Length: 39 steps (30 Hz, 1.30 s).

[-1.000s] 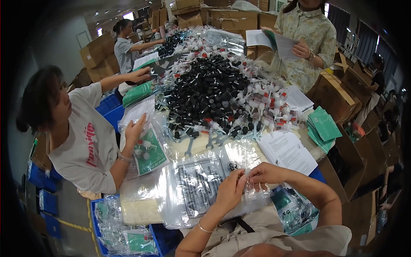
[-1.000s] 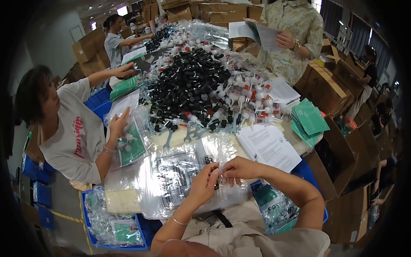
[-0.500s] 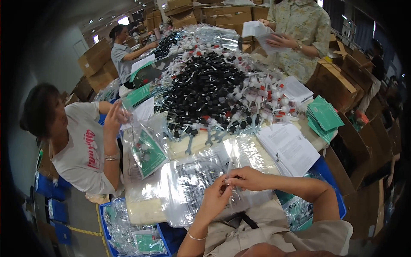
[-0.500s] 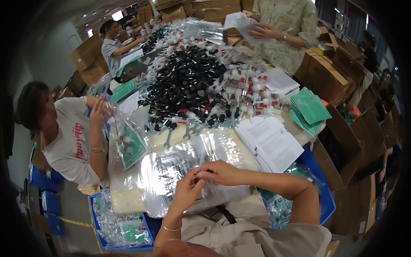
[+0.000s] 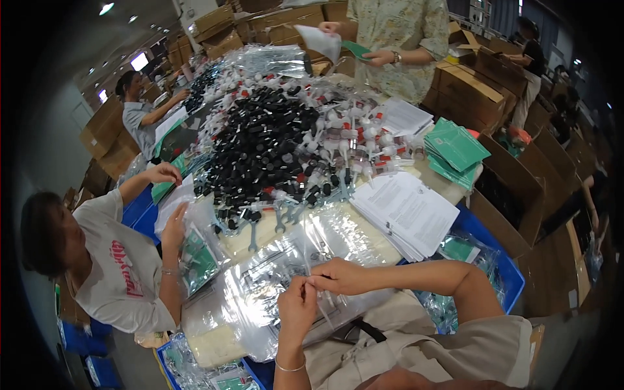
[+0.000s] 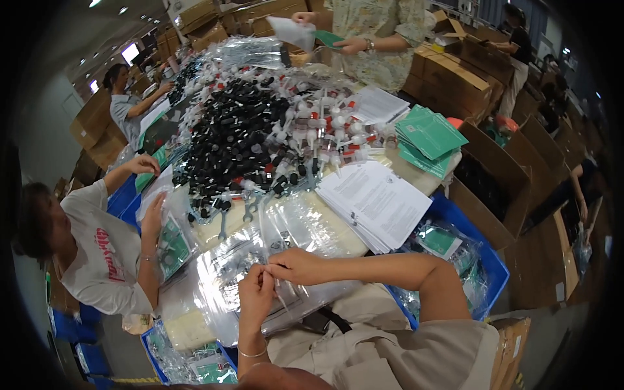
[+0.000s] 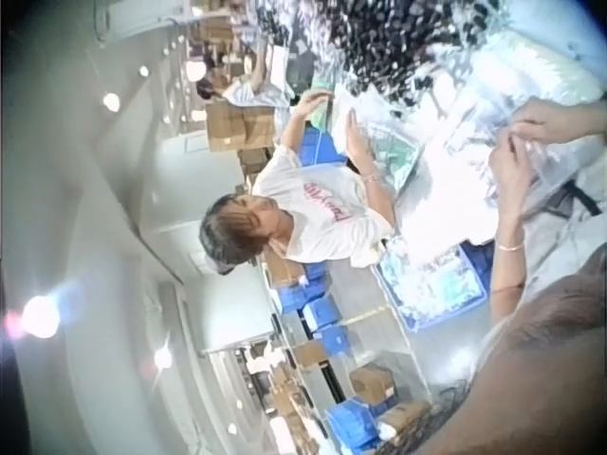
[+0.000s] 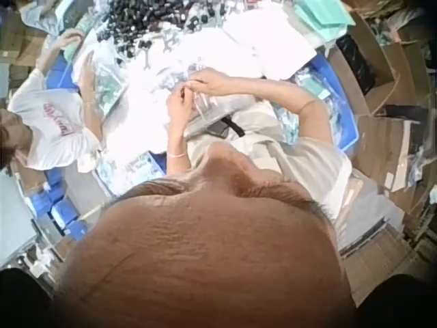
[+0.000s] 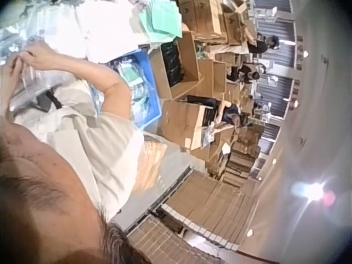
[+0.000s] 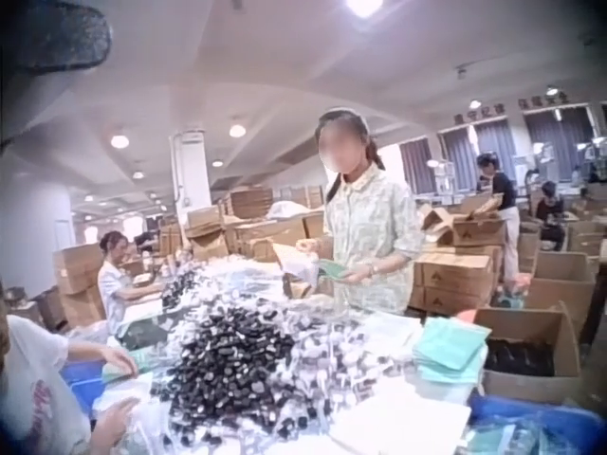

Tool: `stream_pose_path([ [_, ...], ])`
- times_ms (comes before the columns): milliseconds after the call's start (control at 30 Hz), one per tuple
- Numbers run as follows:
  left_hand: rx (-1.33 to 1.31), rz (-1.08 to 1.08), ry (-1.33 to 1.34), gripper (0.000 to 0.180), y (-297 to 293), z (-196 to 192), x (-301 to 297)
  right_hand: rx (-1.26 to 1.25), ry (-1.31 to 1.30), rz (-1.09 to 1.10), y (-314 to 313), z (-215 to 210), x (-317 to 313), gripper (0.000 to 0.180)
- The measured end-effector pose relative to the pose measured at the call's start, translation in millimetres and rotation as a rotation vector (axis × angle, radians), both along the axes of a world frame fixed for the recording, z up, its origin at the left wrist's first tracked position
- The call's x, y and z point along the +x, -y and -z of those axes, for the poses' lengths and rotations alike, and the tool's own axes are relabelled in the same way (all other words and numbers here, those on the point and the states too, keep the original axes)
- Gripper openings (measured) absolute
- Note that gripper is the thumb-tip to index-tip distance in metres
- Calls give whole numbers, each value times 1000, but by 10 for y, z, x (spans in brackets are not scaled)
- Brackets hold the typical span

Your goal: Packing manuals and components into plastic bags in a production line setting.

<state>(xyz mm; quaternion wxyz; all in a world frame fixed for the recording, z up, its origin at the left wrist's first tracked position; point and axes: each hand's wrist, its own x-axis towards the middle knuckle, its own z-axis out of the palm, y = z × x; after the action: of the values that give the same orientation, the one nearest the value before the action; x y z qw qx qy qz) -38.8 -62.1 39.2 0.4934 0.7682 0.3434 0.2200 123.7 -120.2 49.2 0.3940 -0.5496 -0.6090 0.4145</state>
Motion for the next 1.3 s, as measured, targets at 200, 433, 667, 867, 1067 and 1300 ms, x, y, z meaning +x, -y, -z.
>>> stream_pose_path([
  [200, 584, -128, -26, 13, -265, 144, -134, 168, -74, -55, 111, -77, -53, 31],
  [433, 167, -23, 174, 19, -285, -14, -125, -150, -502, 31, -57, 95, -49, 33],
  [667, 264, -49, -141, 60, -600, 206, -310, -190, -513, -54, 44, 216, 20, 34],
  [867, 82, -34, 189, 65, -655, -38, -348, -126, -68, -1, 452, -2, 492, 29],
  [1067, 88, 0, 110, 63, -584, 6, -200, 156, 957, 850, 634, -613, 2160, 26],
  [1300, 84, 84, 120, 60, -597, 162, -93, -491, 1237, 932, 1010, -620, 3083, 69],
])
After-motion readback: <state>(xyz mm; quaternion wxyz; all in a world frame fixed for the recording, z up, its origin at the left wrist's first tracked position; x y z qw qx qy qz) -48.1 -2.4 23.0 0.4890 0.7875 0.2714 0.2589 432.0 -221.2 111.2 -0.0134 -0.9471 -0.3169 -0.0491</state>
